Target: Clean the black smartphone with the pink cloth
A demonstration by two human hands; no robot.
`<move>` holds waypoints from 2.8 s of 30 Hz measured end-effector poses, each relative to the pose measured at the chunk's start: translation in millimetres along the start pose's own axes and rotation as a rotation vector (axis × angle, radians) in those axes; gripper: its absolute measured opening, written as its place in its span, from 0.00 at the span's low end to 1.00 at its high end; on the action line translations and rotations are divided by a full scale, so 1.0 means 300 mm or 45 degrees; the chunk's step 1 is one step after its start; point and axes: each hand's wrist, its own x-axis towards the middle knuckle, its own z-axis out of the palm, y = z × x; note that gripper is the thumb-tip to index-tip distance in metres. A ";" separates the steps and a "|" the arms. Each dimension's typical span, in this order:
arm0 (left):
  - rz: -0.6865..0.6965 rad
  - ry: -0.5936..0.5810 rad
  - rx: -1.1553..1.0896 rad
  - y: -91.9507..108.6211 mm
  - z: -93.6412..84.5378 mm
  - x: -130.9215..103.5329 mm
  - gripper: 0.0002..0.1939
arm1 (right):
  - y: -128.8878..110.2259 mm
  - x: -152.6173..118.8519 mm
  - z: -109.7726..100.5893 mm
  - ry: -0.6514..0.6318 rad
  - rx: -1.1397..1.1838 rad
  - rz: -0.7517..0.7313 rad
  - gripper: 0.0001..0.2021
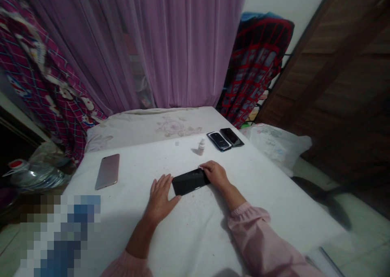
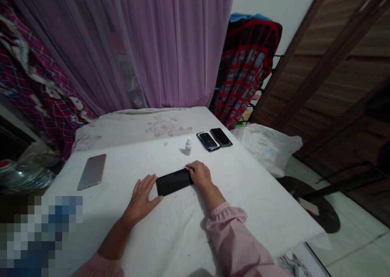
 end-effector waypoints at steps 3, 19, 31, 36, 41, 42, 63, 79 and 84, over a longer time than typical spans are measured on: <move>-0.001 -0.014 0.043 0.011 -0.001 -0.003 0.32 | 0.014 -0.038 0.003 0.090 0.033 -0.036 0.15; -0.011 0.055 0.119 0.029 0.013 -0.008 0.34 | 0.015 -0.060 0.021 0.251 0.138 -0.087 0.13; -0.068 -0.018 0.097 0.078 -0.037 -0.023 0.36 | 0.032 -0.061 0.034 0.247 0.112 -0.124 0.12; -0.091 -0.044 0.098 0.099 -0.059 -0.029 0.37 | 0.038 -0.061 0.039 0.275 0.121 -0.165 0.13; -0.112 -0.047 0.098 0.114 -0.067 -0.030 0.37 | 0.031 -0.064 0.035 0.289 0.112 -0.148 0.13; -0.121 -0.051 0.099 0.116 -0.069 -0.030 0.37 | 0.030 -0.064 0.034 0.291 0.112 -0.149 0.13; -0.070 -0.018 0.092 0.114 -0.053 -0.031 0.38 | 0.051 -0.067 0.041 0.271 0.181 -0.173 0.14; -0.012 0.016 0.079 0.093 -0.038 -0.035 0.35 | 0.069 -0.069 0.045 0.265 0.330 -0.164 0.15; -0.040 0.014 0.075 0.091 -0.036 -0.036 0.34 | 0.072 -0.069 0.044 0.238 0.362 -0.155 0.15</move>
